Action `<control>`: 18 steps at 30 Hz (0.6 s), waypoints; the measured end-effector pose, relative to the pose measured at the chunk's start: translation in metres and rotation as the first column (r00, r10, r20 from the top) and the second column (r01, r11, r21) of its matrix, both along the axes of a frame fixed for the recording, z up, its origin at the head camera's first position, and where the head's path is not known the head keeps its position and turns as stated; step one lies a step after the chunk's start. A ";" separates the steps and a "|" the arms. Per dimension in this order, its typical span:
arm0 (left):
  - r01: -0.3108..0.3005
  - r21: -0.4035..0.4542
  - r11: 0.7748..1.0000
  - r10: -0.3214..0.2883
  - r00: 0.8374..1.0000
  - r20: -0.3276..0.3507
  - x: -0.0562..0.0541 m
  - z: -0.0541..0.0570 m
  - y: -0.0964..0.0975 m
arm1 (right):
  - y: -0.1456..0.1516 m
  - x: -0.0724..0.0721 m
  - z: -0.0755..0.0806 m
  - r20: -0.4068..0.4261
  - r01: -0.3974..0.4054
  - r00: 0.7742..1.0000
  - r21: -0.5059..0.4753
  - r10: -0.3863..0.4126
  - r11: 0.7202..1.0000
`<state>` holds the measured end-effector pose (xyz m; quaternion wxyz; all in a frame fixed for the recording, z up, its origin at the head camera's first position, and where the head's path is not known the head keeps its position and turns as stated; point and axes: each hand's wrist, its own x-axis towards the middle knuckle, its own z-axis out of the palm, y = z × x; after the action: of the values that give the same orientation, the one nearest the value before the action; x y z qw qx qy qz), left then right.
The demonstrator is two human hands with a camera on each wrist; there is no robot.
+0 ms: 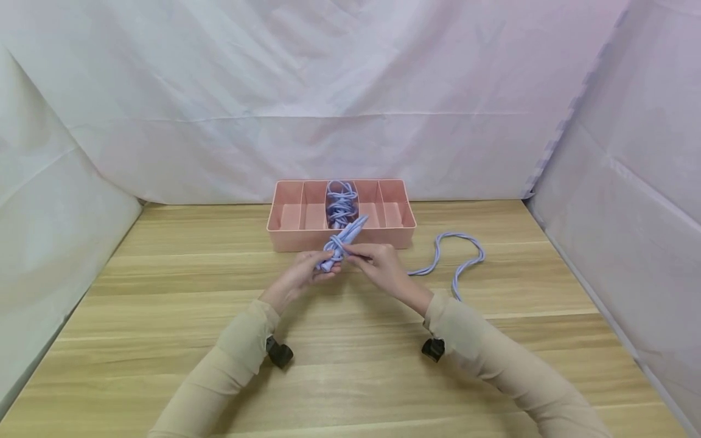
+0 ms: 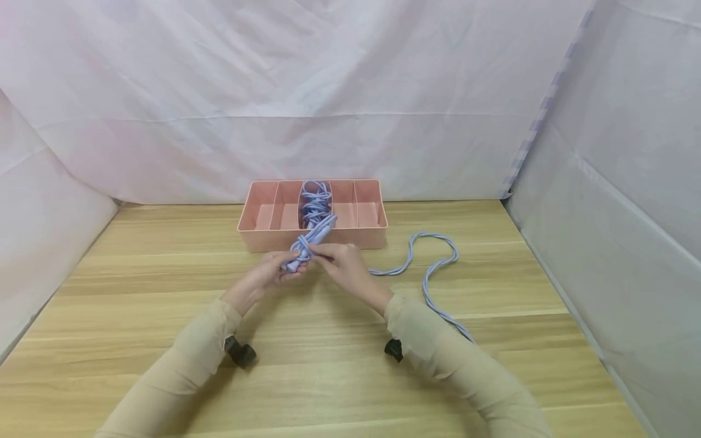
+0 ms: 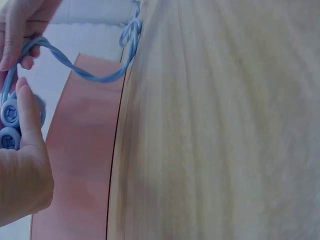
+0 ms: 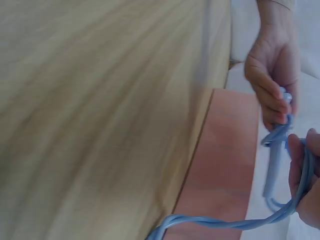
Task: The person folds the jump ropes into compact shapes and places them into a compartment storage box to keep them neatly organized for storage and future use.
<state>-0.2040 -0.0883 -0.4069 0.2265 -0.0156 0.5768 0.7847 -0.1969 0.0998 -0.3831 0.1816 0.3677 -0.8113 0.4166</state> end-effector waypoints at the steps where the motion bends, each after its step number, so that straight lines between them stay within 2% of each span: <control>1: -0.004 0.026 1.000 0.004 1.000 -0.008 0.001 0.000 0.000 | 0.001 0.001 -0.002 -0.001 -0.009 1.000 -0.014 0.009 1.000; 6: -0.027 0.138 0.990 0.029 0.999 -0.016 0.007 0.003 0.002 | 0.005 0.006 -0.006 0.087 -0.053 0.994 -0.077 0.059 0.996; 9: -0.031 0.183 0.983 0.035 0.999 -0.017 0.010 0.006 0.003 | 0.008 0.014 0.004 0.165 -0.076 0.982 -0.106 0.093 0.991; 13: -0.027 0.227 0.973 0.037 0.998 -0.041 0.011 0.008 0.003 | 0.014 0.023 0.017 0.233 -0.103 0.965 -0.091 0.122 0.990; 15: -0.021 0.246 0.969 0.036 0.998 -0.059 0.011 0.007 0.002 | 0.019 0.022 0.015 0.272 -0.124 0.952 -0.078 0.141 0.989; 18: -0.015 0.271 0.962 0.037 0.996 -0.078 0.012 0.007 -0.001 | 0.028 0.015 0.003 0.339 -0.157 0.926 -0.055 0.167 0.986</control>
<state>-0.1924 -0.0896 -0.4003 0.1922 0.0402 0.4730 0.8589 -0.1821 0.1275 -0.3800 0.0075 0.3528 -0.7917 0.4986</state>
